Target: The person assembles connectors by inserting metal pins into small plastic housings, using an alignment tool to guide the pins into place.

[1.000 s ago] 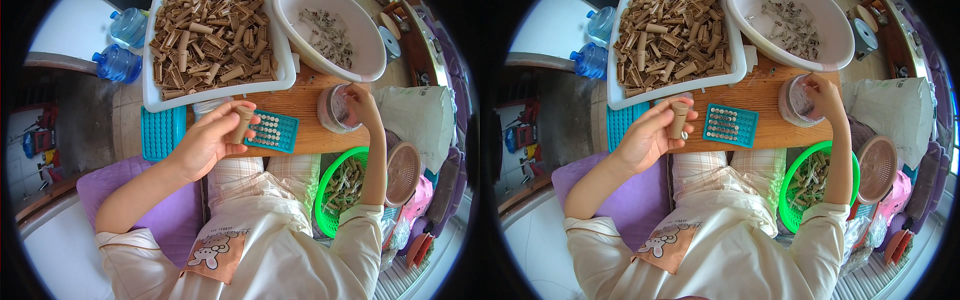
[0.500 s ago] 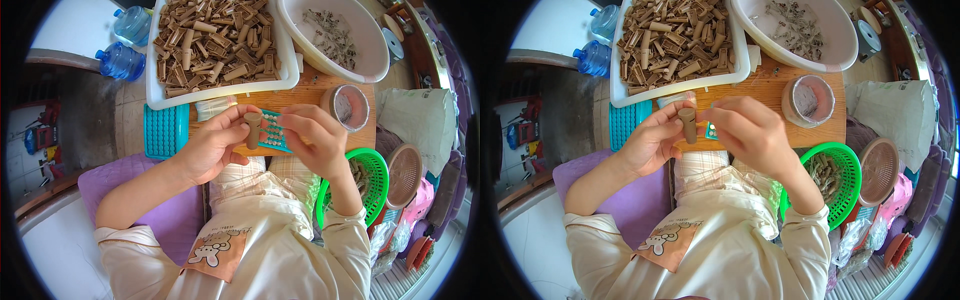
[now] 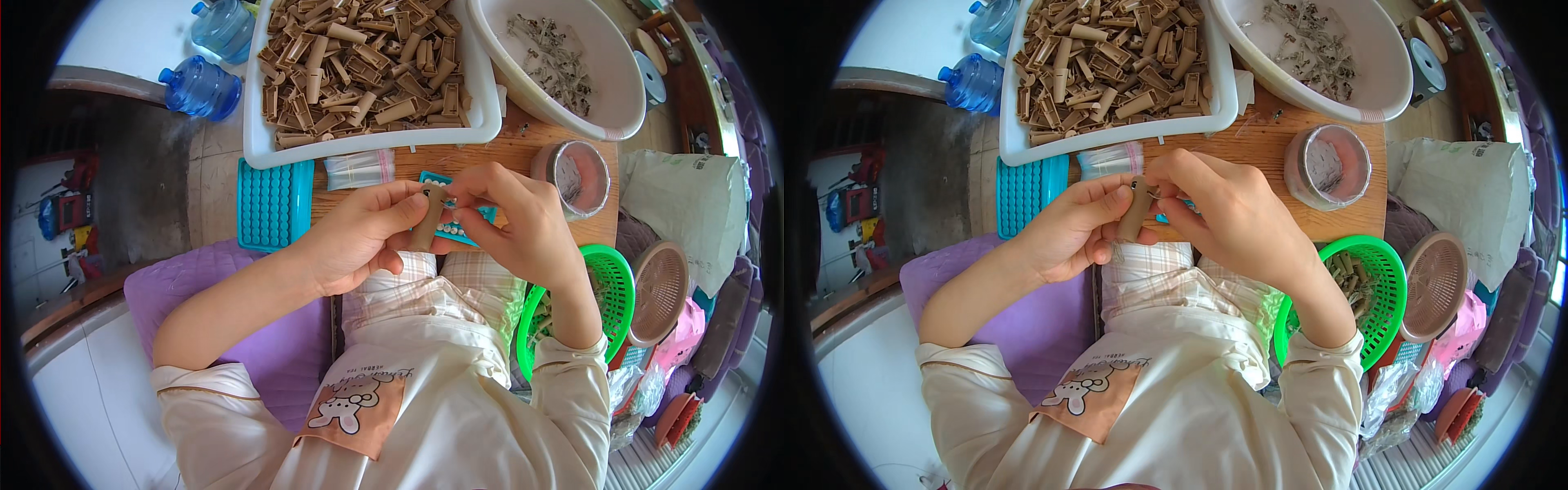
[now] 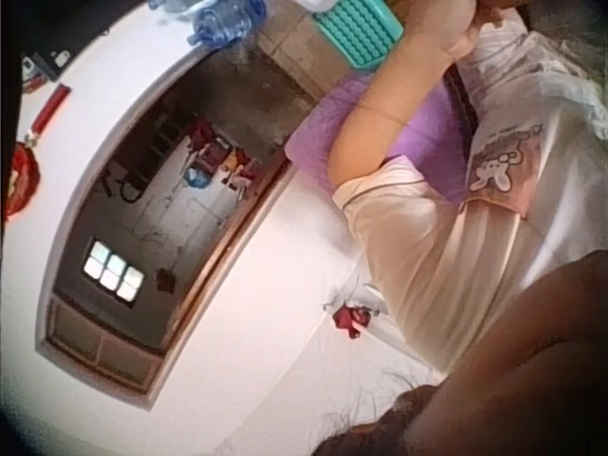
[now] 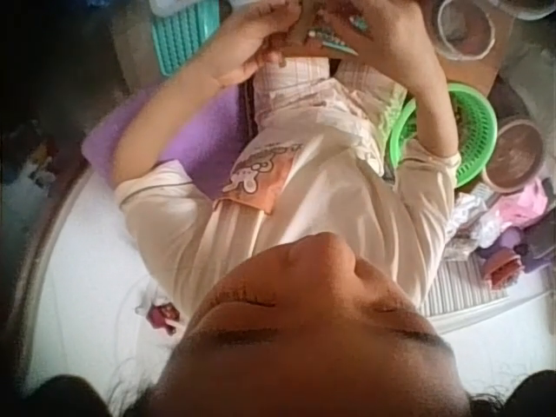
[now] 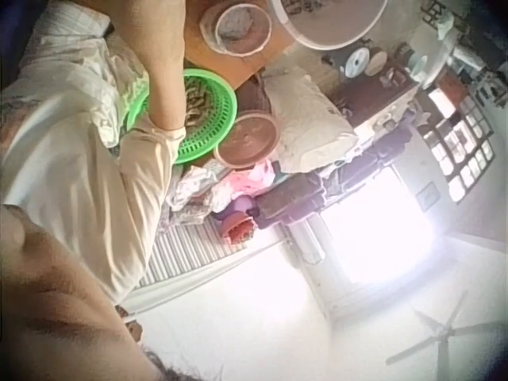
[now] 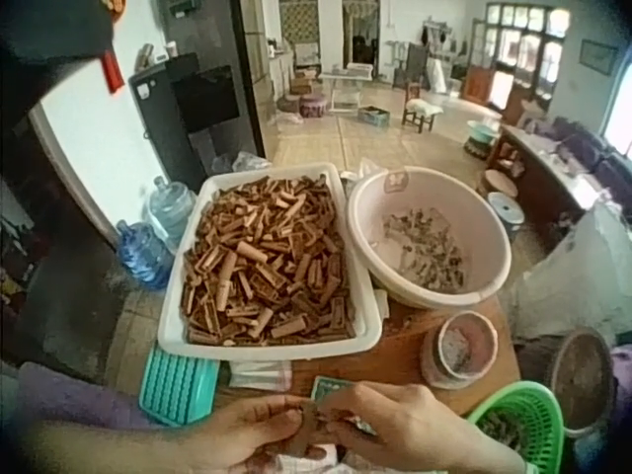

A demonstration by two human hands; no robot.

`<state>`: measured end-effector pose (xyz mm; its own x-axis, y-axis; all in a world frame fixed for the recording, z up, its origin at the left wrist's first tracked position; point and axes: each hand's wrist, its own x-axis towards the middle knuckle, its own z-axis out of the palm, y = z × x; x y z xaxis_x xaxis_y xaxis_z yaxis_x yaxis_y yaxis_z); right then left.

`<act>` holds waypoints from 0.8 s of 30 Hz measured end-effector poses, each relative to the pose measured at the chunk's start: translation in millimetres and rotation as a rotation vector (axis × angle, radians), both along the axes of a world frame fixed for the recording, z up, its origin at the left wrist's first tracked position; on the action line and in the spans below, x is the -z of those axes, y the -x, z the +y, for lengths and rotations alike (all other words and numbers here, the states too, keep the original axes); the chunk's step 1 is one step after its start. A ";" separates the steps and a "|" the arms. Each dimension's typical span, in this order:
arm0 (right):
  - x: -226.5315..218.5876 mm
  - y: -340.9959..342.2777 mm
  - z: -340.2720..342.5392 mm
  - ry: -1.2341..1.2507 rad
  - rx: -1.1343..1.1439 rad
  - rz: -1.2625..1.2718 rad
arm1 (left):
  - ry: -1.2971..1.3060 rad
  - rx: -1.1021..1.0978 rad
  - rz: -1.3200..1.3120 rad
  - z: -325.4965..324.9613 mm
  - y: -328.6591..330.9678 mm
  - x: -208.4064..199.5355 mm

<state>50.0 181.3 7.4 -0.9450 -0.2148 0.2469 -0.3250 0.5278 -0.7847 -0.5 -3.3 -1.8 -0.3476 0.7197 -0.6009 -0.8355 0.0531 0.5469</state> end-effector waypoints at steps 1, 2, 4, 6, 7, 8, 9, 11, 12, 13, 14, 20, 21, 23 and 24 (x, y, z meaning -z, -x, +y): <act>-0.5 1.3 -0.4 0.002 -0.006 -0.058 | -0.001 0.001 -0.001 -0.3 -0.1 2.0; 2.1 2.9 -1.3 0.002 -0.004 -0.059 | 0.022 0.006 0.013 -1.1 0.1 4.0; 11.2 5.6 -3.5 0.061 -0.017 -0.020 | 0.044 0.012 0.028 -1.2 0.7 4.6; 14.9 6.0 -3.6 0.096 -0.002 -0.047 | 0.067 0.039 0.053 -0.2 1.5 3.2; 15.8 5.8 -4.0 0.130 0.012 -0.076 | 0.067 0.039 0.052 0.6 1.0 2.1; 15.7 5.9 -4.3 0.130 0.012 -0.077 | 0.062 0.030 0.062 1.8 0.4 0.8; 15.3 6.1 -4.8 0.121 0.014 -0.079 | 0.057 0.022 0.072 2.4 -0.1 0.2; 15.4 6.2 -6.0 0.113 0.013 -0.081 | 0.083 0.037 0.090 0.1 -0.4 3.8; 16.0 5.7 -6.7 0.094 0.008 -0.120 | 0.108 0.054 0.109 -0.8 -0.6 5.2; 16.2 5.1 -7.0 0.073 0.005 -0.159 | 0.107 0.056 0.109 -0.5 -0.6 5.5; 16.2 4.5 -6.9 0.072 0.006 -0.159 | 0.085 0.044 0.119 0.0 -0.6 5.7; 10.9 -4.5 0.1 0.190 0.043 -0.123 | 0.006 0.077 0.123 2.3 -0.6 -4.5; 10.9 -6.6 1.1 0.243 0.052 -0.143 | -0.019 0.109 0.144 2.2 -0.4 -4.7; 8.7 -9.7 1.0 0.296 0.055 -0.163 | -0.036 0.134 0.172 1.4 -0.1 -3.6; 4.3 -11.3 0.6 0.335 0.075 -0.191 | -0.054 0.161 0.199 1.1 -0.3 -3.3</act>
<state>61.3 181.9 3.2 -0.9907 -0.0802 0.1100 -0.1268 0.2487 -0.9602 -0.2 -2.2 1.5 -0.3339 0.8044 -0.4914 -0.6943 0.1428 0.7054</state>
